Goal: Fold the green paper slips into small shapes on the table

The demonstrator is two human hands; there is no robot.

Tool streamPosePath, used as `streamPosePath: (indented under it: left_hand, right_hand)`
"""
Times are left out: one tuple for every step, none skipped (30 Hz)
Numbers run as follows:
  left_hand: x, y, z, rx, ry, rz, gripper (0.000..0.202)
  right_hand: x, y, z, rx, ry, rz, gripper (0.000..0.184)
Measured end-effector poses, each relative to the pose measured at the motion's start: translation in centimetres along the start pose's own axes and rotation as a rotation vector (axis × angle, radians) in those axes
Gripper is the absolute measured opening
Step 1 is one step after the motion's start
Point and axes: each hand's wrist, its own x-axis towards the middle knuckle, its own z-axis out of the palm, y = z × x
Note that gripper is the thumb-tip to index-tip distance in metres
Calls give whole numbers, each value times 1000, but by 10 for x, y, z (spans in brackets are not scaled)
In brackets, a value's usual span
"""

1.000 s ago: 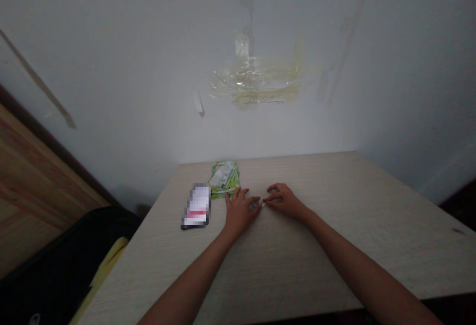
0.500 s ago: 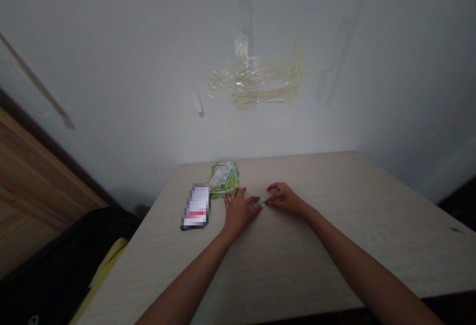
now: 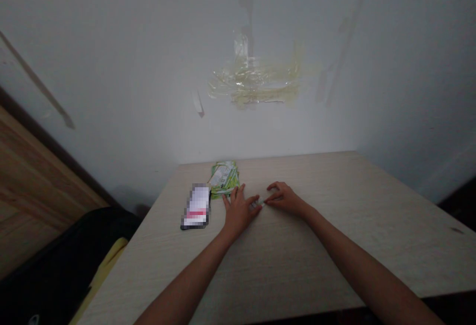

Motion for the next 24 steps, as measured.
streamPosePath:
  left_hand:
    - [0,0,0,3,-7,4,39]
    - [1,0,0,5,-12,7,39]
    - [1,0,0,7,-18,8,39]
    - [1,0,-1,8,-23,7,38]
    - [1,0,-1,8,-29,5,38]
    - [2,0,0,8,-34,4,38]
    - [2,0,0,8,-36,3,39]
    - [1,-1,0,7,-37,6,39]
    - [1,-1,0,5,-34,10,39]
    - [1,-2,0,4,-30,14,39]
    - [1,-2,1,3,-25,18,39]
    - [1,-2,1,2,-22,22,39]
    - [1,-3,1,0,-20,25,38]
    - [0,-3,2,-1,-20,27,38]
    - [0,-3,2,-2,-20,27,37]
    - [0,-2,2,-4,-18,25,37]
    - [-1,-2,1,-6,-14,22,37]
    - [-1,-2,1,-9,-5,18,38]
    - [-2,-2,1,-12,7,15,38]
    - [-2,-2,0,-16,21,11,39]
    - [-2,-3,-1,-19,33,7,39]
    - [-2,-3,-1,-23,41,0,38]
    - [-3,-4,-2,-26,41,-8,37]
    - [-3,-4,-2,-29,37,-14,35]
  right_hand:
    - [0,0,0,-9,3,-4,16]
    - [0,0,1,-19,5,-10,18]
    - [1,0,1,-32,6,-16,19]
    - [1,0,2,-48,8,-19,21]
    - [2,0,2,-66,9,-22,22]
    - [3,0,3,-84,9,-24,22]
    - [3,0,4,-100,10,-25,22]
    - [4,-1,5,-113,10,-25,21]
    - [5,-1,5,-124,12,-23,20]
    - [5,-2,6,-133,15,-21,20]
    - [6,-2,7,-142,19,-18,19]
    - [6,-3,7,-150,25,-13,19]
    - [7,-4,8,-156,30,-9,19]
    - [7,-5,8,-162,35,-6,20]
    - [7,-6,9,-165,38,-2,20]
    - [7,-7,9,-167,40,2,20]
    - [7,-7,9,-167,42,7,20]
    - [6,-8,9,-165,43,10,19]
    - [6,-8,9,-161,43,11,19]
    - [6,-7,9,-153,42,9,19]
    - [5,-7,9,-143,41,5,19]
    - [4,-6,8,-132,40,0,19]
    - [3,-6,8,-120,37,-5,18]
    - [2,-5,7,-107,32,-12,18]
